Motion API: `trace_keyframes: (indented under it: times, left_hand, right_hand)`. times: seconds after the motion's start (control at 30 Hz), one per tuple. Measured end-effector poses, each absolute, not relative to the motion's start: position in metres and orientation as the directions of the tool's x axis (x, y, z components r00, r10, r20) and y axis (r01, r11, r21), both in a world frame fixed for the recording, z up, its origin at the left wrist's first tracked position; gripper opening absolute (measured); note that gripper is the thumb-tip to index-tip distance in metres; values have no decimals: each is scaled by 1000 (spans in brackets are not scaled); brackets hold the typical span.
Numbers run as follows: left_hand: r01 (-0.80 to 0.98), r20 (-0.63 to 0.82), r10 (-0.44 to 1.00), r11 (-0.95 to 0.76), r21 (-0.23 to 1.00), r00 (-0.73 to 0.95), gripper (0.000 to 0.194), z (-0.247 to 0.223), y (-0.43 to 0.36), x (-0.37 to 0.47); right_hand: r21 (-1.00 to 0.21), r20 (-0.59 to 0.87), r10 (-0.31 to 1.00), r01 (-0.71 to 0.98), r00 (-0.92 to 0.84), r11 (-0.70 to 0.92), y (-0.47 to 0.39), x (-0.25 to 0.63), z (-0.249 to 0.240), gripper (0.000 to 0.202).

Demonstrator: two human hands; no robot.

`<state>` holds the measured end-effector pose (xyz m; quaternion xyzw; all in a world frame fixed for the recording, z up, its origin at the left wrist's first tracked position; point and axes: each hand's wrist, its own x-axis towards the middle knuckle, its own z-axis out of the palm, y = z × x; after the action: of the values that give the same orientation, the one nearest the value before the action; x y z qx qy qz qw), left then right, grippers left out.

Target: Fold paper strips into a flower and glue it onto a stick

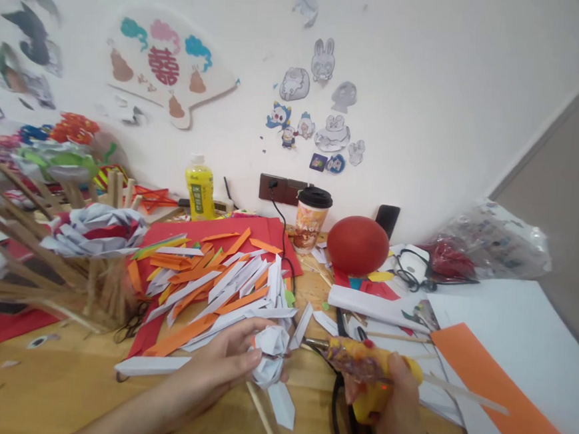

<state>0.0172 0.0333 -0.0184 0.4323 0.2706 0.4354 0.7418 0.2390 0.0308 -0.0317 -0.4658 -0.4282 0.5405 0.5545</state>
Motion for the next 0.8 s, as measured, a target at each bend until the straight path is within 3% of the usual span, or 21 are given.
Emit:
trace_keyframes:
  times: [0.13,0.27,0.53,0.8]
  left_hand:
    - [-411,2,876,225,884,483,35,-21,34,16]
    - [-401,7,874,215,891,486,35,-22,34,15]
    - [-399,-8,877,227,889,480,31,-18,34,15]
    - [-421,-2,897,210,883,442,30,-17,33,17]
  right_hand:
    - [-954,-73,990,-297,118,-35,33,233,-26,54]
    - [-957,-74,983,-290,166,-23,35,232,-25,53]
    - [-946,52,998,-322,-33,38,36,233,-13,58]
    - [-965,13,1000,-261,17,17,37,231,-31,59]
